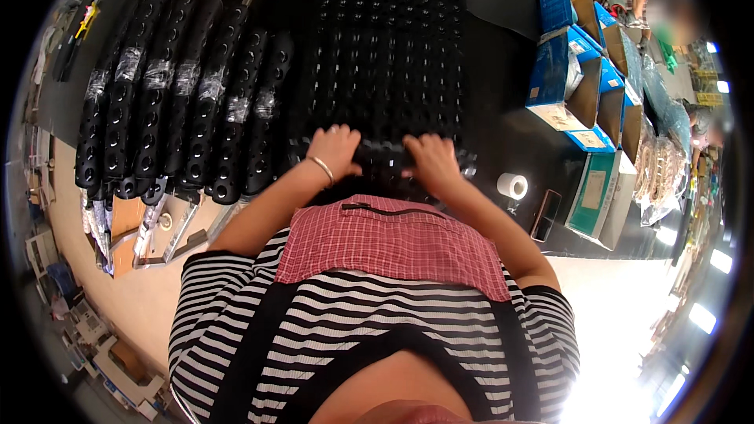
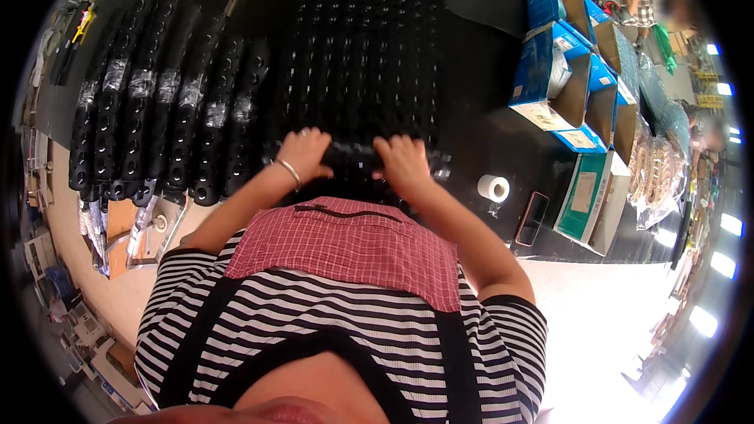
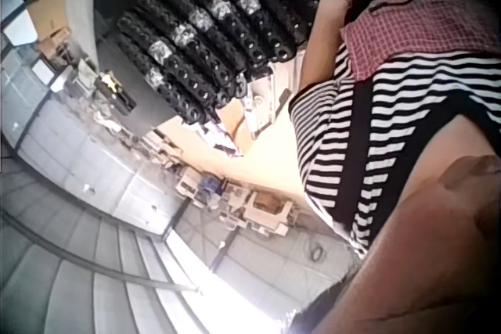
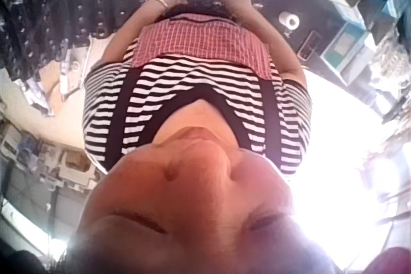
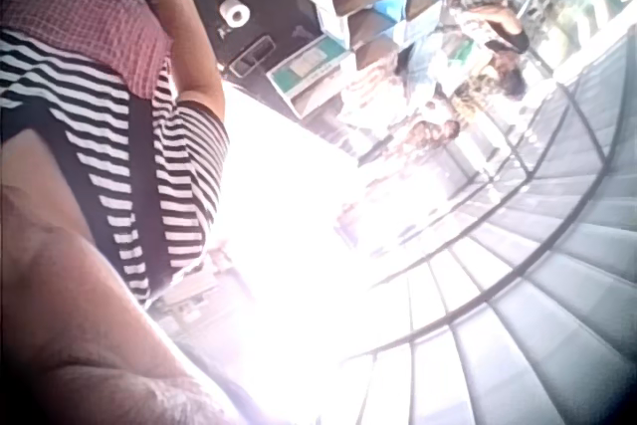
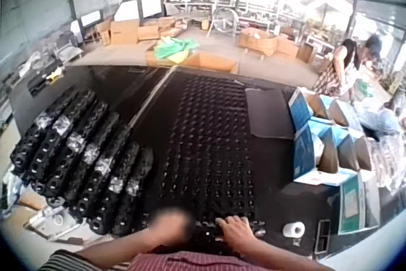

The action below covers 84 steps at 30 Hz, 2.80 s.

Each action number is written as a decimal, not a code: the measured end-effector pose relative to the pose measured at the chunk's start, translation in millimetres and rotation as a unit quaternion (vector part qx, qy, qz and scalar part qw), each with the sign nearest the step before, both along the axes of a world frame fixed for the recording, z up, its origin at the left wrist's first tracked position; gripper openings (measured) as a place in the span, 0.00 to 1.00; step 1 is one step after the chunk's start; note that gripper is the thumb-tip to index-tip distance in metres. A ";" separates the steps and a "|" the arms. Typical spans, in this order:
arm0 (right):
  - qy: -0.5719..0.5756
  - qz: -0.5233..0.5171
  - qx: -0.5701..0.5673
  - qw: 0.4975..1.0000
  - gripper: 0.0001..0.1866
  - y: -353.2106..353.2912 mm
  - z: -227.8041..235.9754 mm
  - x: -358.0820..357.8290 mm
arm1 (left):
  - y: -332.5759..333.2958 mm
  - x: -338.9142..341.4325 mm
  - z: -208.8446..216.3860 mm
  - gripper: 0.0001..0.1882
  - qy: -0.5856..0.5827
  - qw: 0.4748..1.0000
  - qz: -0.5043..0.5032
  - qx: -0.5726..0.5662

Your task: The person rolls black plastic sheets into cylinders, secures them with tape, and stacks the finished rolls on an assembly table or places them into a large cardboard box.

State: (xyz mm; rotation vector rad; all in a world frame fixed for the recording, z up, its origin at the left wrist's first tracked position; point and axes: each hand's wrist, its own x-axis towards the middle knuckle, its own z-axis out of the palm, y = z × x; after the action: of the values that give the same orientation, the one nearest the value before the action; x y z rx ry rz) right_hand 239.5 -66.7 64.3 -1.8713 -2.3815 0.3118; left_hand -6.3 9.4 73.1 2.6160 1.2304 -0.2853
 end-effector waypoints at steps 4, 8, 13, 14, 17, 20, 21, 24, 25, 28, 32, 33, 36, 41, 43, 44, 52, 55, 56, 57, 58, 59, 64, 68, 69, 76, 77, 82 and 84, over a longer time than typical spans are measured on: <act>0.043 0.000 -0.012 0.999 0.37 -16.1 -13.1 -2.4 | -40.0 -4.6 -9.9 0.41 -0.061 0.996 0.029 0.051; 0.072 0.002 -0.022 0.997 0.41 -4.4 -3.2 5.4 | -49.5 0.7 -25.6 0.46 -0.081 0.993 0.055 0.065; 0.068 -0.106 0.076 0.989 0.35 -12.1 -10.0 -9.2 | 27.4 24.5 -26.7 0.39 -0.081 0.991 0.050 0.099; 0.079 -0.116 0.063 0.988 0.31 -10.0 -12.7 -14.4 | 45.9 27.2 -28.6 0.38 -0.080 0.990 0.056 0.100; 0.048 -0.106 0.092 0.989 0.29 32.9 -14.3 -9.3 | 88.3 33.7 -31.4 0.31 -0.093 0.986 0.073 0.115; -0.016 -0.113 0.064 0.991 0.25 83.6 -17.4 2.7 | 103.0 43.1 -22.7 0.26 -0.148 0.974 0.065 0.159; -0.035 -0.111 0.048 0.992 0.24 99.1 -14.8 7.9 | 90.7 45.4 -15.4 0.26 -0.174 0.970 0.056 0.163; -0.014 -0.123 0.081 0.989 0.24 144.8 -25.2 23.2 | 52.2 41.1 -9.7 0.42 -0.140 0.975 0.027 0.173; 0.009 -0.115 0.108 0.987 0.24 156.5 -28.1 26.0 | 48.4 38.1 -13.1 0.47 -0.124 0.977 0.034 0.168; 0.101 -0.110 0.146 0.978 0.26 186.5 -29.7 35.2 | 87.2 51.0 -17.9 0.57 -0.074 0.989 0.047 0.122; 0.082 -0.086 0.114 0.986 0.36 167.6 -6.1 28.2 | 162.4 62.2 -8.6 0.56 -0.033 0.996 0.039 0.068; 0.055 -0.081 0.065 0.993 0.43 156.9 -4.4 25.9 | 178.2 67.1 -3.6 0.53 -0.027 0.999 0.031 0.029; 0.021 -0.042 0.097 0.994 0.47 160.9 -10.5 38.7 | 199.2 66.1 -6.6 0.45 -0.049 0.998 -0.049 0.000; -0.018 -0.044 0.016 0.999 0.43 193.4 -1.1 44.4 | 209.5 68.1 0.6 0.37 -0.027 0.997 -0.075 0.005; -0.038 -0.040 0.048 0.997 0.38 181.8 4.9 43.2 | 198.4 74.3 10.2 0.35 -0.033 0.997 -0.076 -0.004; -0.042 -0.030 0.010 0.999 0.38 168.5 13.5 42.0 | 182.7 67.4 9.7 0.33 -0.068 0.994 -0.080 -0.005; 0.202 0.020 -0.021 0.979 0.44 -24.6 14.5 29.5 | -19.0 21.6 -14.7 0.34 -0.086 0.995 -0.057 0.013; 0.298 -0.246 0.002 0.922 0.31 -35.0 37.8 83.9 | -23.0 14.9 -19.5 0.36 -0.086 0.994 -0.051 0.031; 0.206 -0.285 0.051 0.935 0.26 -40.7 36.1 112.8 | -20.3 17.0 -17.8 0.36 -0.085 0.994 -0.053 0.038; 0.103 -0.305 0.074 0.944 0.24 -56.7 20.1 150.4 | -17.7 22.2 -13.6 0.36 -0.077 0.995 -0.055 0.031; 0.039 -0.346 -0.028 0.937 0.24 -65.7 13.3 176.1 | -18.0 21.4 -10.4 0.36 -0.064 0.997 -0.047 0.022; -0.027 -0.381 -0.132 0.915 0.23 -74.3 8.1 197.2 | -21.0 18.9 -9.2 0.37 -0.051 0.998 -0.037 0.010; 0.019 -0.462 -0.177 0.869 0.19 -127.2 -34.9 242.1 | -27.6 29.7 -10.2 0.33 -0.069 0.996 -0.055 0.027; 0.067 -0.471 -0.139 0.869 0.15 -99.5 -36.8 232.9 | -31.1 17.0 -6.6 0.35 -0.036 0.998 -0.043 0.030; 0.142 -0.454 -0.083 0.876 0.14 -104.9 -40.0 250.1 | -29.6 26.3 -3.7 0.36 -0.047 0.997 -0.057 0.035; 0.667 -0.249 -0.036 0.702 0.15 -15.2 12.4 60.6 | -27.9 18.1 -1.8 0.41 -0.002 0.999 -0.041 -0.006; 0.649 -0.247 -0.005 0.719 0.15 -5.6 -8.2 44.1 | -26.2 20.6 2.6 0.42 -0.034 0.998 -0.046 -0.010; 0.523 -0.274 0.067 0.805 0.08 11.9 -31.0 -16.2 | -1.8 19.1 1.1 0.41 -0.224 0.940 0.094 -0.240; 0.515 -0.285 0.066 0.806 0.07 14.8 -32.9 -17.5 | 3.4 17.4 -15.9 0.29 -0.378 0.862 0.131 -0.312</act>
State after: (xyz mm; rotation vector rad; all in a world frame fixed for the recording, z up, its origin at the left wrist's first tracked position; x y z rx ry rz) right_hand 222.1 -51.9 31.4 -1.5922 -1.0512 0.8017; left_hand 11.1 12.8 57.2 1.6917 0.9577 0.3281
